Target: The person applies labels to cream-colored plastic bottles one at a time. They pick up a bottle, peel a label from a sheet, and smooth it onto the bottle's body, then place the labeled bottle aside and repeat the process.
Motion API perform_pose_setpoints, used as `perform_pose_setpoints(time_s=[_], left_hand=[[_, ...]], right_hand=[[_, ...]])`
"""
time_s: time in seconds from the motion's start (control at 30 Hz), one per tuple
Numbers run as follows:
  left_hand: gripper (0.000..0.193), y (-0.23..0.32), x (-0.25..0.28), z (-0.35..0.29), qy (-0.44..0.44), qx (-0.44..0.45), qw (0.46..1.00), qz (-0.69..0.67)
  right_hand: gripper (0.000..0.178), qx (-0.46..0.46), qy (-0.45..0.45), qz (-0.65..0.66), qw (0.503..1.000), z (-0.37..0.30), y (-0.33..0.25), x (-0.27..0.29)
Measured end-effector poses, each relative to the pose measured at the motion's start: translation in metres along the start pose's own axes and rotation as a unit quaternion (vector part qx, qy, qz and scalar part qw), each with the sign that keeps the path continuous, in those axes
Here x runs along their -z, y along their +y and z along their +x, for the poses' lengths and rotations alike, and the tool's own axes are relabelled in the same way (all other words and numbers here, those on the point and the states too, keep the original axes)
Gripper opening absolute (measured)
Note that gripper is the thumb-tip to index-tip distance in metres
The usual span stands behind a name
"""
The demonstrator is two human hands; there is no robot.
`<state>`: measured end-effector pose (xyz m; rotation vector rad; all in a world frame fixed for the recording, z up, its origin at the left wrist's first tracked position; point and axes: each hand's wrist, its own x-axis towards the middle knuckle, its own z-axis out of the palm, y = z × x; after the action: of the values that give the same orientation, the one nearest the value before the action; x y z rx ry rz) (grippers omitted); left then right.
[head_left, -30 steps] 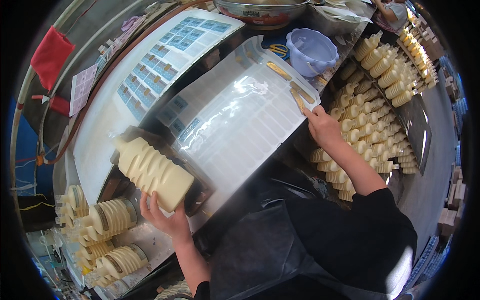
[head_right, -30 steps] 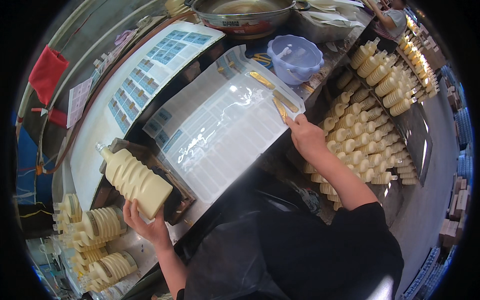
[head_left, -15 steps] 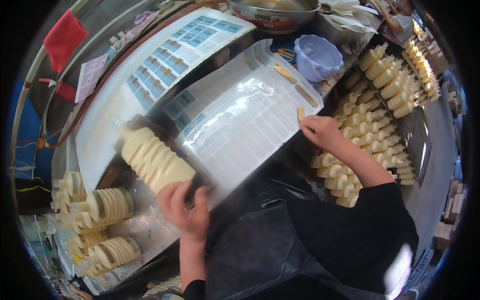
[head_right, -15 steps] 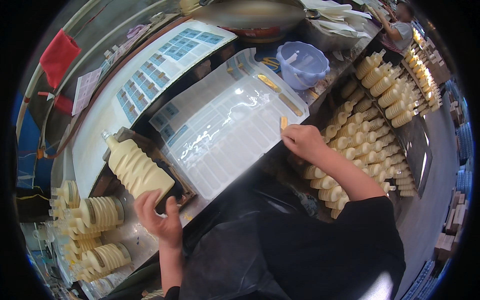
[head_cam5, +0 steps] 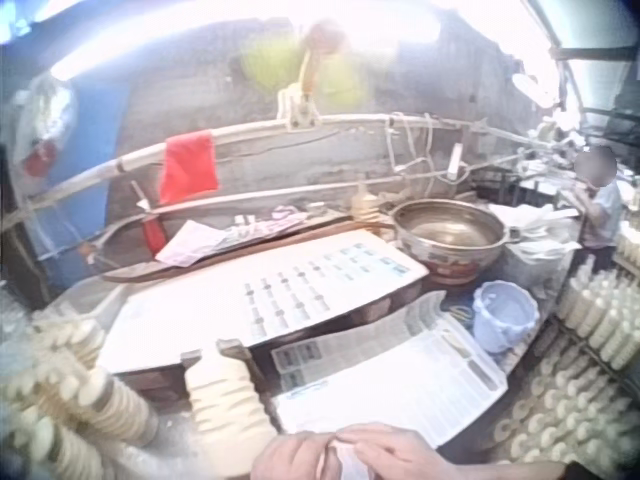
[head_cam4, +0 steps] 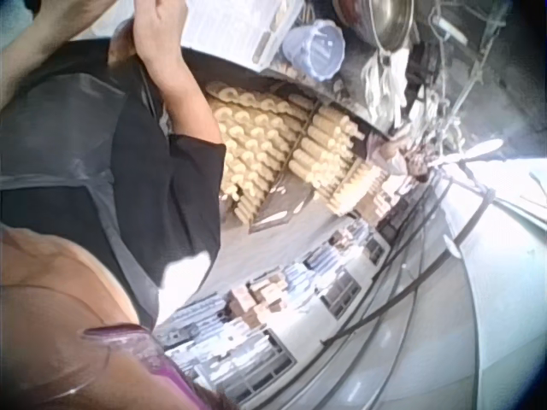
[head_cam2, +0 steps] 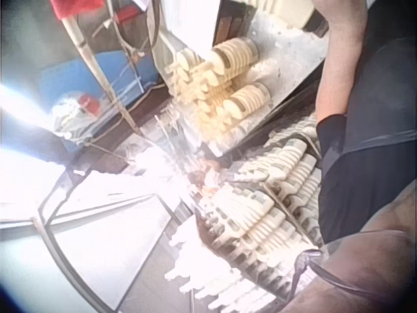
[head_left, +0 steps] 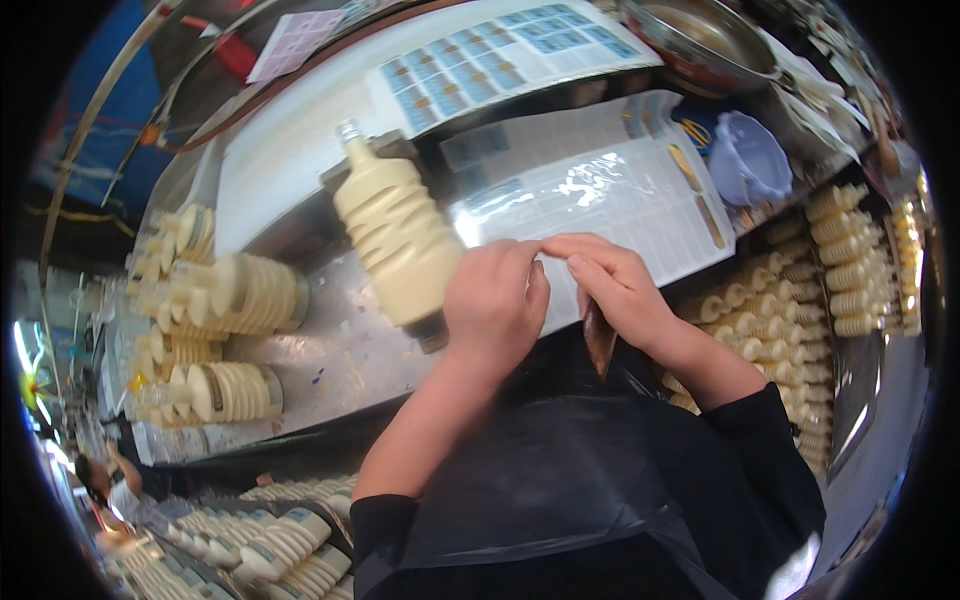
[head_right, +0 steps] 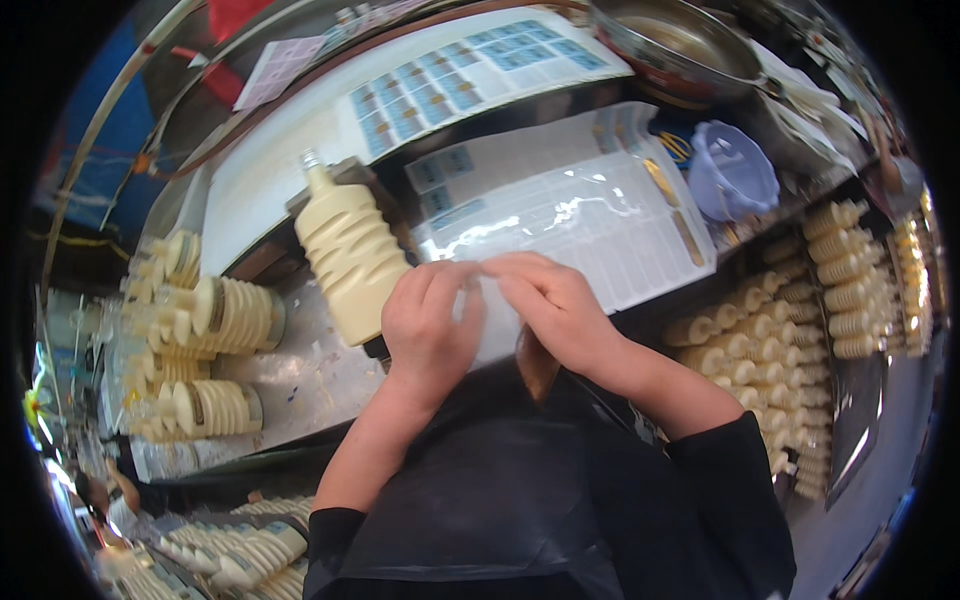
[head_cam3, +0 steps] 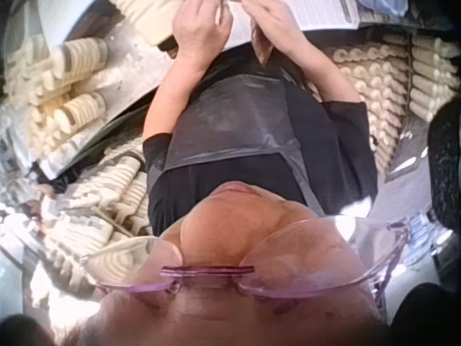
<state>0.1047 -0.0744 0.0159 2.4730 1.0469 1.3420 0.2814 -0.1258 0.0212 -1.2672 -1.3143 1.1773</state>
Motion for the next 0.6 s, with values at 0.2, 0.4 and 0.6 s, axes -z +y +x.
perform_pose_setpoints(time_s=[0.2, 0.4, 0.6], left_hand=[[0.021, -0.002, 0.051, 0.006, -0.006, 0.462, 0.815, -0.351], [0.017, -0.050, 0.070, 0.017, 0.141, 0.436, 0.795, -0.398], [0.014, -0.093, 0.070, 0.030, 0.209, 0.419, 0.809, -0.356]], right_hand=[[0.036, -0.122, -0.138, 0.161, 0.970, 0.047, -0.024, -0.028], [0.020, -0.139, -0.161, 0.122, 0.969, 0.102, -0.020, -0.043], [0.022, -0.086, -0.124, 0.023, 0.988, 0.164, -0.044, -0.061]])
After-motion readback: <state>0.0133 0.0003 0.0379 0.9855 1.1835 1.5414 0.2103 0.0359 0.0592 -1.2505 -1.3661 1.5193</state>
